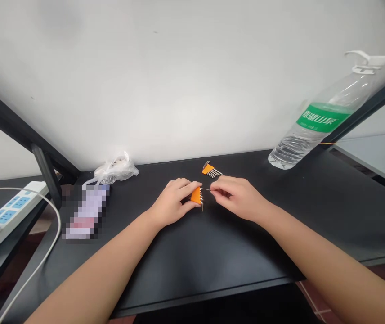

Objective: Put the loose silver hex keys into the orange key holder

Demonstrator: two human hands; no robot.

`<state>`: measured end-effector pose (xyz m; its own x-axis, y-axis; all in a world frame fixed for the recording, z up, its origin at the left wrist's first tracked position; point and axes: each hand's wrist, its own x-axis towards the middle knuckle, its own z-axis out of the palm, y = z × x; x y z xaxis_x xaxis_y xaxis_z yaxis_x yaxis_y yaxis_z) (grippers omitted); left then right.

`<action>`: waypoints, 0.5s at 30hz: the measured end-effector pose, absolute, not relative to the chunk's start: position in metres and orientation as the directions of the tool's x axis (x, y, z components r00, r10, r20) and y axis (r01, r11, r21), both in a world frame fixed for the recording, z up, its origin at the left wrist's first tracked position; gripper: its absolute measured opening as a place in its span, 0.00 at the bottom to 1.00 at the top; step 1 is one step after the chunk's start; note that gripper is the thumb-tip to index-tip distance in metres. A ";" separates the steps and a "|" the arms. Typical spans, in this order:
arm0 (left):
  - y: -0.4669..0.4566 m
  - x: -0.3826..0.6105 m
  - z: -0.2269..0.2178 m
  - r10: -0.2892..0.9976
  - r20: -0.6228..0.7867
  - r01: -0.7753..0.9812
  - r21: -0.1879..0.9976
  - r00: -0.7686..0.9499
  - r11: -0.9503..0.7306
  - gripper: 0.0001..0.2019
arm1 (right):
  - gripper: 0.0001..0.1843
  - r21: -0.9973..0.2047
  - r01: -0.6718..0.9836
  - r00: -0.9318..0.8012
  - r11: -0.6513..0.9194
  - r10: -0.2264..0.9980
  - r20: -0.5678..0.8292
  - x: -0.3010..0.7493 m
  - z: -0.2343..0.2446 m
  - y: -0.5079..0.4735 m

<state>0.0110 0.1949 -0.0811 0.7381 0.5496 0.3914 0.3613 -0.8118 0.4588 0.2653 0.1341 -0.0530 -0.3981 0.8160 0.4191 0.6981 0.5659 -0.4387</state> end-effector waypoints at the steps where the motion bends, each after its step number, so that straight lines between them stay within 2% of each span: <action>1: 0.195 0.011 -0.081 0.547 0.390 0.363 0.454 0.740 -0.814 0.24 | 0.07 -0.415 0.708 -0.405 0.572 0.810 0.425 0.265 -0.053 0.134; 4: 0.195 0.011 -0.081 0.544 0.385 0.367 0.444 0.745 -0.817 0.24 | 0.09 -0.354 0.712 -0.432 0.606 0.776 0.459 0.263 -0.052 0.131; 6: 0.195 0.012 -0.081 0.542 0.379 0.367 0.445 0.750 -0.817 0.24 | 0.09 -0.373 0.679 -0.444 0.633 0.758 0.479 0.261 -0.051 0.129; 9: 0.194 0.012 -0.080 0.529 0.386 0.348 0.448 0.756 -0.824 0.23 | 0.07 -0.485 0.620 -0.422 0.616 0.784 0.455 0.259 -0.048 0.128; 12: 0.192 0.014 -0.079 0.517 0.408 0.334 0.440 0.752 -0.834 0.22 | 0.03 -0.650 0.564 -0.362 0.509 0.860 0.360 0.258 -0.051 0.132; 15: 0.189 0.015 -0.078 0.493 0.414 0.315 0.428 0.765 -0.847 0.22 | 0.09 -0.803 0.470 -0.299 0.366 0.922 0.245 0.258 -0.061 0.140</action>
